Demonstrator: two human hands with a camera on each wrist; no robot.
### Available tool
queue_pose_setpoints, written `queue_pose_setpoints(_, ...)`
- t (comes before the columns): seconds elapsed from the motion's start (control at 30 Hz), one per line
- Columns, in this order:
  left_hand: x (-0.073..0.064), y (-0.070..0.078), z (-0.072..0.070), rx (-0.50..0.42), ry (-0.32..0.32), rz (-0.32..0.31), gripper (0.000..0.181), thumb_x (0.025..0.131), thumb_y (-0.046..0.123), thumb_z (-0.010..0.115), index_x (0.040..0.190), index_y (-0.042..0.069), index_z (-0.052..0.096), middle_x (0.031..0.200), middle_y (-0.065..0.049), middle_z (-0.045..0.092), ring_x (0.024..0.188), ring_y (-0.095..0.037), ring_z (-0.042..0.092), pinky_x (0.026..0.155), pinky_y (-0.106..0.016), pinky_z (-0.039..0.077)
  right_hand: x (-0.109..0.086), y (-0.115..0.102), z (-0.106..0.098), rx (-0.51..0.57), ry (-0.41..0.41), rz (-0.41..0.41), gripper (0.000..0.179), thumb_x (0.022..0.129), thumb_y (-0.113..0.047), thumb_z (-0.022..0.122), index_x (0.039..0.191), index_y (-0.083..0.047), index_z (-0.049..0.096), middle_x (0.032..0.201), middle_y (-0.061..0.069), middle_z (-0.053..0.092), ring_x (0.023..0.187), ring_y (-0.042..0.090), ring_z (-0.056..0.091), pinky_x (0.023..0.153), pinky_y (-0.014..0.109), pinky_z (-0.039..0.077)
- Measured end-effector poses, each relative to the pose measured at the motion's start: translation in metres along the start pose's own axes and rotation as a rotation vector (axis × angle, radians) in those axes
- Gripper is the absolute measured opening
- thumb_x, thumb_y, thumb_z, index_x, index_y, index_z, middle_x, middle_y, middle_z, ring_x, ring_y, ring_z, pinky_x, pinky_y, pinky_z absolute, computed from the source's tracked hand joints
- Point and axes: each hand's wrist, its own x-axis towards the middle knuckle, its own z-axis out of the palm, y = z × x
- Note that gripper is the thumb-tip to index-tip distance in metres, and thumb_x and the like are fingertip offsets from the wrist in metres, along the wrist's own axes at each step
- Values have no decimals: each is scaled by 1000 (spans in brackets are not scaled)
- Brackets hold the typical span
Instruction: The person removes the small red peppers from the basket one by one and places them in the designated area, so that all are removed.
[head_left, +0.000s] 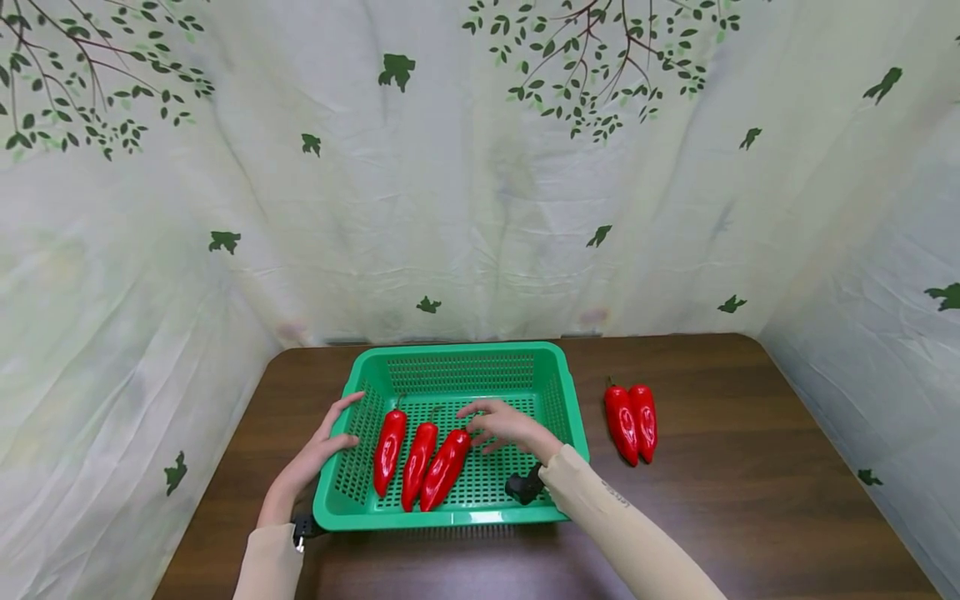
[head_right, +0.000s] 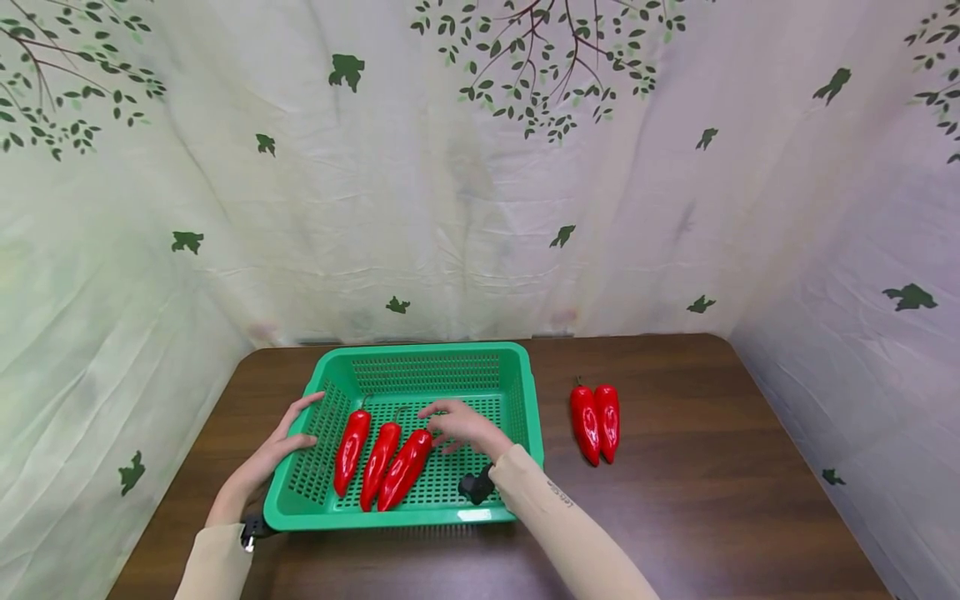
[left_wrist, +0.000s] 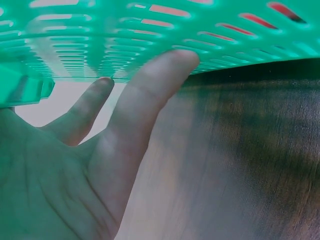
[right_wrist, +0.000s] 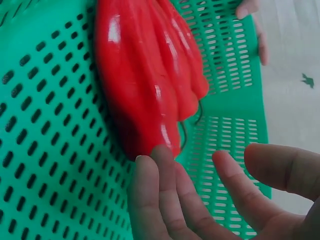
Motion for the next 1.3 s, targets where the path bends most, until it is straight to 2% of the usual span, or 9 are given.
queue_pose_setpoints(0.43,1,3,0,6,-1,-7,64,94,10,47,150,23,19,150,-19,10,126,-50,29,84,-48,50,4,4,3,1,-29,13,36,96,-6,48,131,2,52,120,19,58,106,40,58,87,53,48)
queue_pose_setpoints(0.8,1,1,0,4,1,-11,64,94,9,47,150,24,19,150,-19,10,125,-50,30,83,-47,51,3,5,5,-40,-88,72,44,93,-7,52,137,-5,50,122,15,56,110,43,54,88,54,47)
queue_pose_setpoints(1.03,1,1,0,10,4,-3,64,94,10,47,150,23,19,150,-20,10,125,-51,30,83,-48,51,7,8,6,-54,-108,94,48,94,-9,52,141,-9,47,136,13,47,107,36,54,87,50,48)
queue_pose_setpoints(1.3,0,0,0,11,6,2,64,94,10,47,150,22,18,151,-20,9,126,-51,29,84,-48,50,8,10,7,-3,-89,77,46,94,-3,49,140,-4,47,134,14,49,115,38,51,93,52,44)
